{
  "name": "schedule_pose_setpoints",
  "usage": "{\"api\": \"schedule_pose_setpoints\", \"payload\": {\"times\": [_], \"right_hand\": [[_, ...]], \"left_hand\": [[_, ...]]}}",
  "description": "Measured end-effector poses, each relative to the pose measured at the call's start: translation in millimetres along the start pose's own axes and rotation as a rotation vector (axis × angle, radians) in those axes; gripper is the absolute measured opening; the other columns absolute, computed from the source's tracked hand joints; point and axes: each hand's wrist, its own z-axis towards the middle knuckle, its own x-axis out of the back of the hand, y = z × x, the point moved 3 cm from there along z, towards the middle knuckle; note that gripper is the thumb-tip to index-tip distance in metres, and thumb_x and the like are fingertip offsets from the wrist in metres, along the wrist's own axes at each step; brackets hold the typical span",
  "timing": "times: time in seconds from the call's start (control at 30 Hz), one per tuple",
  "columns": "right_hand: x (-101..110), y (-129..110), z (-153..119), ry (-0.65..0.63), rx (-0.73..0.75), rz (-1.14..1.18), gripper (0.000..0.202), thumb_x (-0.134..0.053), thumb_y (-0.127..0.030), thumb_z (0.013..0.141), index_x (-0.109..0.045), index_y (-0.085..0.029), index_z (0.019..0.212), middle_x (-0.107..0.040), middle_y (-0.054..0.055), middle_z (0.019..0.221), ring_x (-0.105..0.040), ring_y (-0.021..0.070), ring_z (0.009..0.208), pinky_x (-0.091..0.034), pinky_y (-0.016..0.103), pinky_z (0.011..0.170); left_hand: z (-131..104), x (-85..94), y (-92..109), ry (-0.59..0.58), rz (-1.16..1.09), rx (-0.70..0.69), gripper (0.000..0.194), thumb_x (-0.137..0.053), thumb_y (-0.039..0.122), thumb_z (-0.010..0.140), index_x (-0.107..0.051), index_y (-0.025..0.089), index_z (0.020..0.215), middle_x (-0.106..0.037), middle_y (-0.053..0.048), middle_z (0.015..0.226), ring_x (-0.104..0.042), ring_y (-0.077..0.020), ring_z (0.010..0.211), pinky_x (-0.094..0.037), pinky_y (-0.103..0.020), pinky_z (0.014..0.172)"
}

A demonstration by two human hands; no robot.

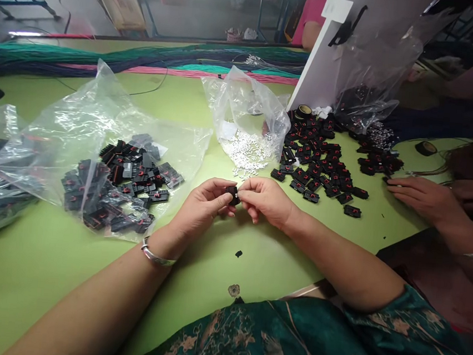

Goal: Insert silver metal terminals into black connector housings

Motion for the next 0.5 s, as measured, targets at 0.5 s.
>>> {"api": "schedule_pose_setpoints", "payload": {"times": [0.5], "right_hand": [[-4.4,-0.1,3.0,0.208,0.206,-0.373,0.014,-0.059,-0.018,0.070,-0.047,-0.019,0.063,-0.048,-0.007,0.052,-0.043,0.0059,0.045,-0.033,0.017,0.042]], "left_hand": [[0.1,-1.7,-1.8,0.052,0.044,-0.019,0.031,-0.082,0.029,0.071,-0.068,0.017,0.096,-0.070,0.000,0.076,-0.065,-0.0117,0.057,-0.056,-0.026,0.060]]}}
